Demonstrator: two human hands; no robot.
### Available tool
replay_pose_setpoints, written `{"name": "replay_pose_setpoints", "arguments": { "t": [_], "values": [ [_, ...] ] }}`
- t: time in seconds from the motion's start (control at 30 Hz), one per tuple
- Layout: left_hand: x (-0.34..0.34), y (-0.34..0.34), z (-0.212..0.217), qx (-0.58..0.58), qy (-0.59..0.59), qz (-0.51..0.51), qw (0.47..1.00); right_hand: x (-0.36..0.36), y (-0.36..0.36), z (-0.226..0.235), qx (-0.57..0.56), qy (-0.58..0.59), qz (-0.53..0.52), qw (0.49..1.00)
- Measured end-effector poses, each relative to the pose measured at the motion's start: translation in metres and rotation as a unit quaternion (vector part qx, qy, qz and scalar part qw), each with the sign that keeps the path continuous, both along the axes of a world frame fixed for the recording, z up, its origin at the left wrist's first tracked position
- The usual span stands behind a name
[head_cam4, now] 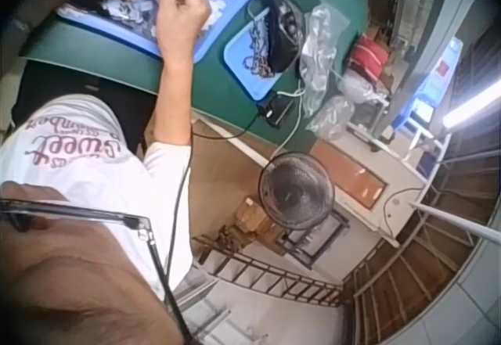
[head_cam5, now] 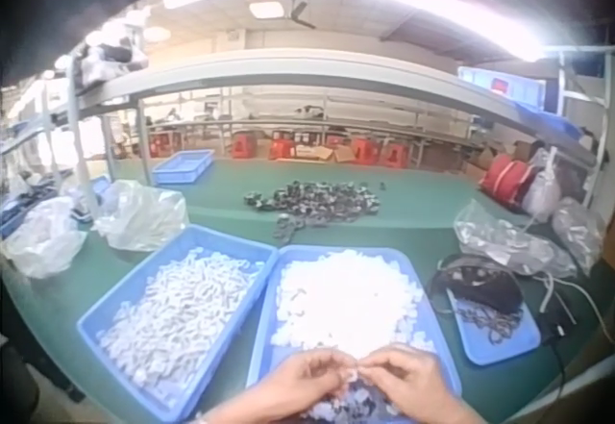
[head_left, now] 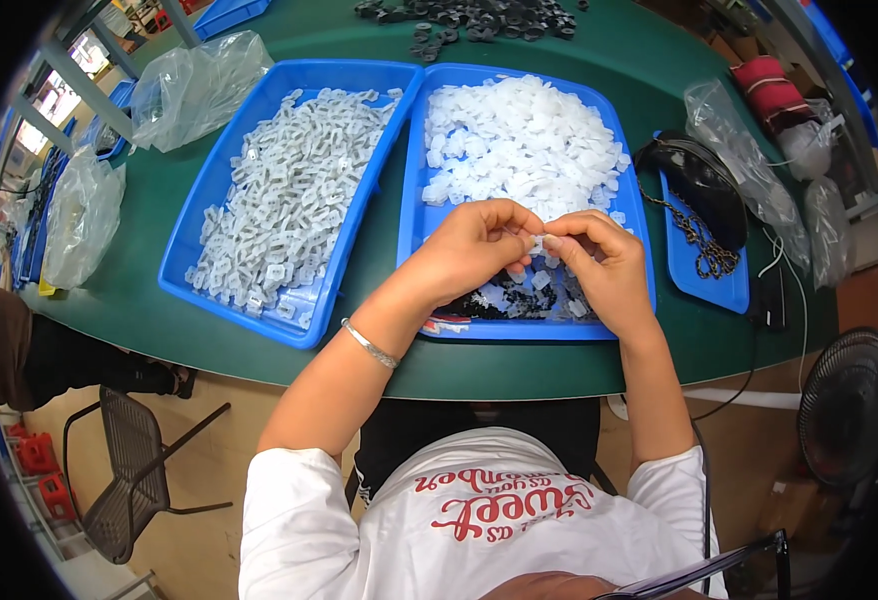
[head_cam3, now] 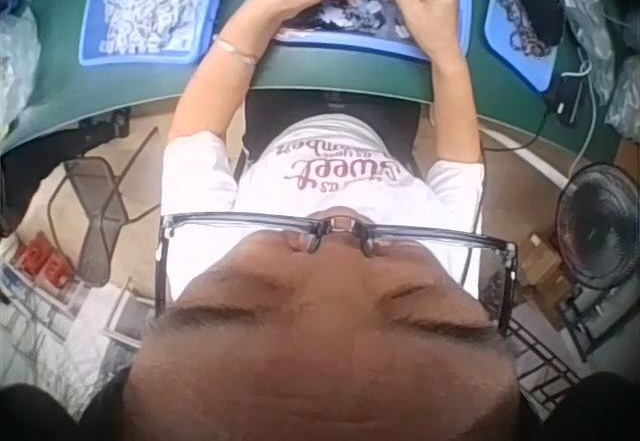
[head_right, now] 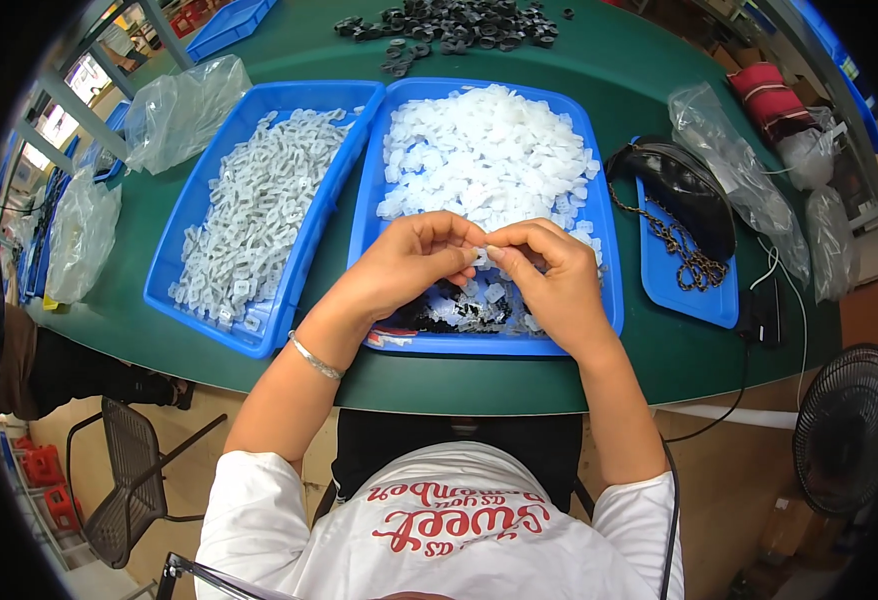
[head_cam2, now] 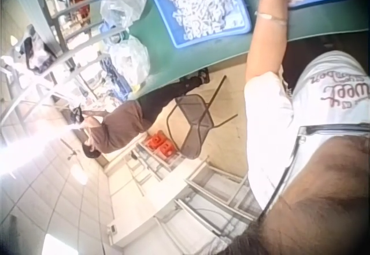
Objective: The person sorts and assembles small plastic clips and rubber rings into blue plastic trays by hand.
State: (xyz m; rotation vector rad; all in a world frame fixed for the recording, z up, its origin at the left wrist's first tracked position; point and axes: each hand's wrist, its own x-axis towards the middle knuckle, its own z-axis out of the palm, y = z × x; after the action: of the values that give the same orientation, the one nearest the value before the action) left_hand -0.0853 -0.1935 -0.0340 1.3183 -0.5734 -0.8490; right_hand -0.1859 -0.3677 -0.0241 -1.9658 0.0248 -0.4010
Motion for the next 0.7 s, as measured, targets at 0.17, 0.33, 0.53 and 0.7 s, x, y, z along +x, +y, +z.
{"name": "replay_pose_setpoints", "arguments": {
  "t": [0.17,0.33,0.53,0.7],
  "values": [
    [0.001,-0.001,-0.002,-0.013,0.012,0.013,1.0,-0.001,0.001,-0.003,0.034,0.022,0.007,0.999],
    [0.002,0.001,0.0,-0.015,0.031,0.015,0.999,-0.003,0.004,0.005,-0.068,0.029,0.008,0.997],
    [0.001,0.0,-0.001,-0.025,0.028,0.031,0.999,-0.004,0.004,0.003,-0.085,-0.02,0.016,0.996],
    [-0.001,-0.001,0.0,-0.029,0.025,0.033,0.999,-0.002,0.002,-0.004,0.156,0.068,0.002,0.985]
  ]
}}
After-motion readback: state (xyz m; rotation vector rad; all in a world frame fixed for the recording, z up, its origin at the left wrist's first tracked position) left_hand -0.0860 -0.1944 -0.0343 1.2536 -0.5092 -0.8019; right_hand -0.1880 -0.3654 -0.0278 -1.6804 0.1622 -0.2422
